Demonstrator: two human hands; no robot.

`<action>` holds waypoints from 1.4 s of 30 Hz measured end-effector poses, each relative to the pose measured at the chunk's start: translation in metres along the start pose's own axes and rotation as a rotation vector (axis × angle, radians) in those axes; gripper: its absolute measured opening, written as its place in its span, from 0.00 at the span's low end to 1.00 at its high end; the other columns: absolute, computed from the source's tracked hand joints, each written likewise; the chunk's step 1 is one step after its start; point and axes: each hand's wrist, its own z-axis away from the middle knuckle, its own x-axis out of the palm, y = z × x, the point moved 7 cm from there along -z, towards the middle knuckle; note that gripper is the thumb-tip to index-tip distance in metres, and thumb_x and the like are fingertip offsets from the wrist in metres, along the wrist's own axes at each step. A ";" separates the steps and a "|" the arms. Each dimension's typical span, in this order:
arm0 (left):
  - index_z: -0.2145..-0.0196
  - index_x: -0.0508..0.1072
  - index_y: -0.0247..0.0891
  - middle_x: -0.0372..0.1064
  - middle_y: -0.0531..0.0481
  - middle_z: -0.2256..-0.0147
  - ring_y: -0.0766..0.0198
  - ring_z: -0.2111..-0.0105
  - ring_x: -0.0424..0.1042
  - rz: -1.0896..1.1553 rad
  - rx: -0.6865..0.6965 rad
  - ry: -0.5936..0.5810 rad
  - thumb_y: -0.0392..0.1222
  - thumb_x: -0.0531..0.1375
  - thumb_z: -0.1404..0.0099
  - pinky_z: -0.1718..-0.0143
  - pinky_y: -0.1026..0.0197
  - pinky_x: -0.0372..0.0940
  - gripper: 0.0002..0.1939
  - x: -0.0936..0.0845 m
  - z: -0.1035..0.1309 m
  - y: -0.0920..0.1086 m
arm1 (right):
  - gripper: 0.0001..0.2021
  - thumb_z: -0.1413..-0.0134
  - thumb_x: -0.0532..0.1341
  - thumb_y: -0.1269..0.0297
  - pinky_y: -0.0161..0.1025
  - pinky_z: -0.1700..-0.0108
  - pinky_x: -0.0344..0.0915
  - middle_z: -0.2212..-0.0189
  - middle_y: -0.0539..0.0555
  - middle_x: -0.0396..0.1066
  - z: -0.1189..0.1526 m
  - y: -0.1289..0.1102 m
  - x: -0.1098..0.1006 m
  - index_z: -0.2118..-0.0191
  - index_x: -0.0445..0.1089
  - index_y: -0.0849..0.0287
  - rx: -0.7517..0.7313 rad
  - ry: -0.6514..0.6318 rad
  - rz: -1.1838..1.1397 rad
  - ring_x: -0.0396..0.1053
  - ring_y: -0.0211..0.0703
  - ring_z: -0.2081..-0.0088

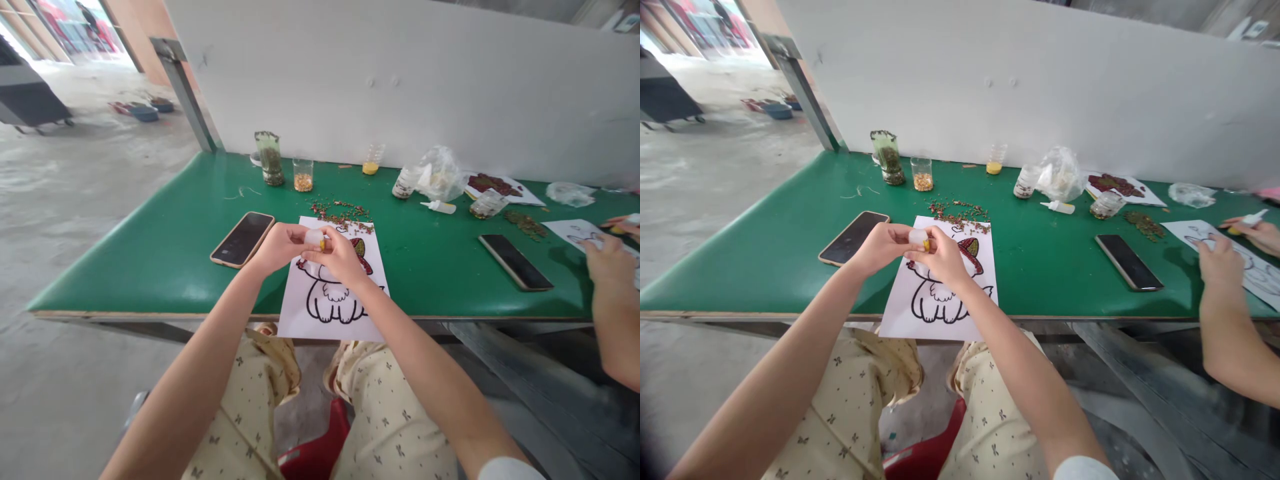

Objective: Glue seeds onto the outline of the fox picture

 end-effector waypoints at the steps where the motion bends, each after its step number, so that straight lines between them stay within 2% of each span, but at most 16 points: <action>1: 0.69 0.78 0.32 0.75 0.47 0.72 0.64 0.72 0.72 0.000 0.001 0.002 0.43 0.69 0.53 0.73 0.65 0.65 0.14 -0.001 0.000 -0.001 | 0.21 0.65 0.70 0.56 0.40 0.64 0.67 0.70 0.47 0.68 -0.001 0.001 0.000 0.66 0.61 0.54 -0.004 0.000 0.001 0.70 0.41 0.67; 18: 0.66 0.79 0.31 0.75 0.46 0.71 0.63 0.72 0.73 -0.025 0.045 -0.012 0.42 0.68 0.50 0.69 0.62 0.67 0.14 -0.007 -0.002 -0.006 | 0.22 0.66 0.71 0.57 0.39 0.65 0.67 0.72 0.46 0.67 -0.005 0.002 0.004 0.65 0.61 0.54 -0.026 -0.009 -0.043 0.68 0.39 0.69; 42: 0.67 0.79 0.31 0.76 0.45 0.70 0.63 0.72 0.73 -0.007 0.058 -0.006 0.44 0.68 0.51 0.72 0.64 0.66 0.15 -0.007 -0.002 0.000 | 0.22 0.66 0.71 0.60 0.37 0.68 0.64 0.73 0.45 0.67 -0.009 0.001 0.007 0.65 0.61 0.55 -0.055 -0.019 -0.104 0.66 0.37 0.71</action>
